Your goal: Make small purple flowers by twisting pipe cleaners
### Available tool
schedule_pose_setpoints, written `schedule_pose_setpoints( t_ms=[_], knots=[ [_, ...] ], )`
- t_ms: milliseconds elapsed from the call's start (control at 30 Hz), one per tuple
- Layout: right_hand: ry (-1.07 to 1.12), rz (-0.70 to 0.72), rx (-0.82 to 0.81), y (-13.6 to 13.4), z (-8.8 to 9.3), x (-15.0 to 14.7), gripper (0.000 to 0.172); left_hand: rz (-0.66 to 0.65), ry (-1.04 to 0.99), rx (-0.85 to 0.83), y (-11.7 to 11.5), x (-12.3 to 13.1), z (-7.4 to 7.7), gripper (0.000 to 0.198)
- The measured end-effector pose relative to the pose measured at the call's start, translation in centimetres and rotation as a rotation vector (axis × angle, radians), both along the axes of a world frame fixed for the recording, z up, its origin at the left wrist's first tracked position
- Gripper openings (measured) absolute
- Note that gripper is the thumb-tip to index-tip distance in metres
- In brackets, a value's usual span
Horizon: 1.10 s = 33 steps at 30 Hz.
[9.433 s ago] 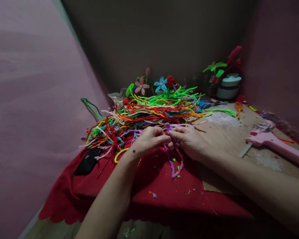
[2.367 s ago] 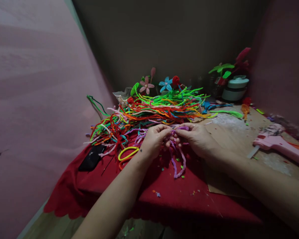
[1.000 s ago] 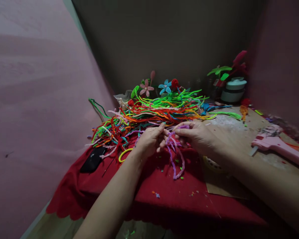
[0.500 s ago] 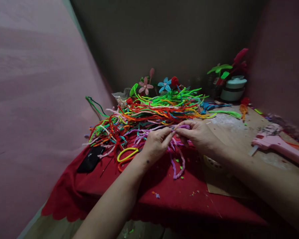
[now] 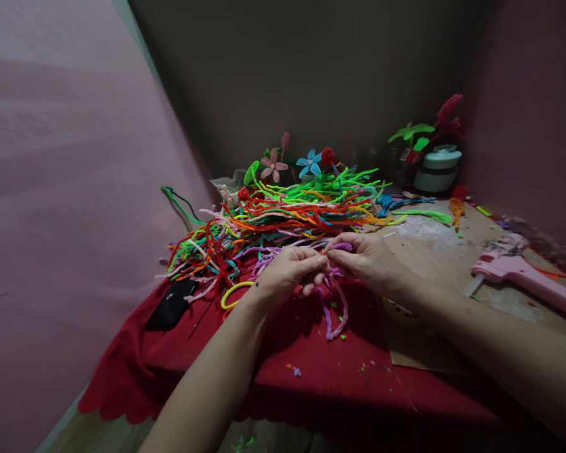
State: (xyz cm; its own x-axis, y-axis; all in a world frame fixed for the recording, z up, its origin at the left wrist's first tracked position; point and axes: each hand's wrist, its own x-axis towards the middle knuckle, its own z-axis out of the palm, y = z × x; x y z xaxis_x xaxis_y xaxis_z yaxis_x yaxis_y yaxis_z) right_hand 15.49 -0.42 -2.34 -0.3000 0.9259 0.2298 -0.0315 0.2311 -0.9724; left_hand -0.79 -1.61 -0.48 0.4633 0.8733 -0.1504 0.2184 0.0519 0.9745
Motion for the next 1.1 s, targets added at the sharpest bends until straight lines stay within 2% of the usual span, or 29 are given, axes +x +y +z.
schedule_pose_setpoints(
  t_ms=[67, 100, 200, 267, 333, 400, 467, 500, 567, 633, 733, 900, 1000, 1100],
  knots=[
    [0.07, 0.024, -0.092, 0.1, -0.2, 0.0, 0.01, 0.009, 0.106, 0.109, -0.2, 0.1, 0.0, 0.027],
    [0.129, 0.043, -0.16, 0.2, -0.3, -0.1, 0.011, 0.024, 0.185, 0.219, -0.2, 0.2, -0.2, 0.025],
    [0.252, 0.091, -0.339, 0.5, -0.5, -0.2, 0.013, 0.093, 0.462, 0.664, -0.2, 0.3, -1.0, 0.017],
    [0.206, 0.054, -0.318, 0.3, -0.5, -0.3, 0.013, 0.154, 0.584, 0.847, 0.0, 0.3, -1.5, 0.016],
    [0.057, -0.086, -0.105, -0.3, -0.3, -0.3, 0.015, 0.221, 0.579, 0.817, 0.3, 0.2, -1.5, 0.019],
    [-0.123, -0.268, 0.252, -1.4, -0.1, 0.0, 0.021, 0.253, 0.476, 0.637, 0.6, 0.3, -1.0, 0.024],
    [-0.236, -0.337, 0.6, -2.7, -0.1, 0.3, 0.031, 0.234, 0.38, 0.482, 1.3, 0.7, -0.1, 0.025],
    [-0.277, -0.328, 0.747, -3.4, -0.2, 0.5, 0.03, 0.21, 0.365, 0.455, 1.7, 1.1, 0.4, 0.024],
    [-0.379, -0.205, 1.001, -4.5, -0.6, 0.7, 0.022, 0.145, 0.408, 0.5, 2.8, 2.4, 1.1, 0.023],
    [-0.463, -0.068, 1.162, -5.2, -1.3, 0.6, 0.016, 0.05, 0.473, 0.564, 4.0, 4.3, 1.4, 0.023],
    [-0.541, 0.025, 1.193, -5.3, -2.4, 0.3, 0.014, -0.056, 0.517, 0.641, 6.0, 7.9, 0.9, 0.024],
    [-0.548, 0.048, 1.095, -4.7, -2.9, 0.1, 0.014, -0.075, 0.604, 0.747, 8.4, 12.5, -1.0, 0.016],
    [-0.531, 0.039, 1.049, -4.6, -2.8, 0.1, 0.014, -0.019, 0.676, 0.862, 9.2, 13.3, -1.7, 0.018],
    [-0.533, 0.042, 1.035, -4.6, -2.8, 0.2, 0.013, 0.028, 0.665, 0.95, 9.2, 12.7, -1.6, 0.02]
  ],
)
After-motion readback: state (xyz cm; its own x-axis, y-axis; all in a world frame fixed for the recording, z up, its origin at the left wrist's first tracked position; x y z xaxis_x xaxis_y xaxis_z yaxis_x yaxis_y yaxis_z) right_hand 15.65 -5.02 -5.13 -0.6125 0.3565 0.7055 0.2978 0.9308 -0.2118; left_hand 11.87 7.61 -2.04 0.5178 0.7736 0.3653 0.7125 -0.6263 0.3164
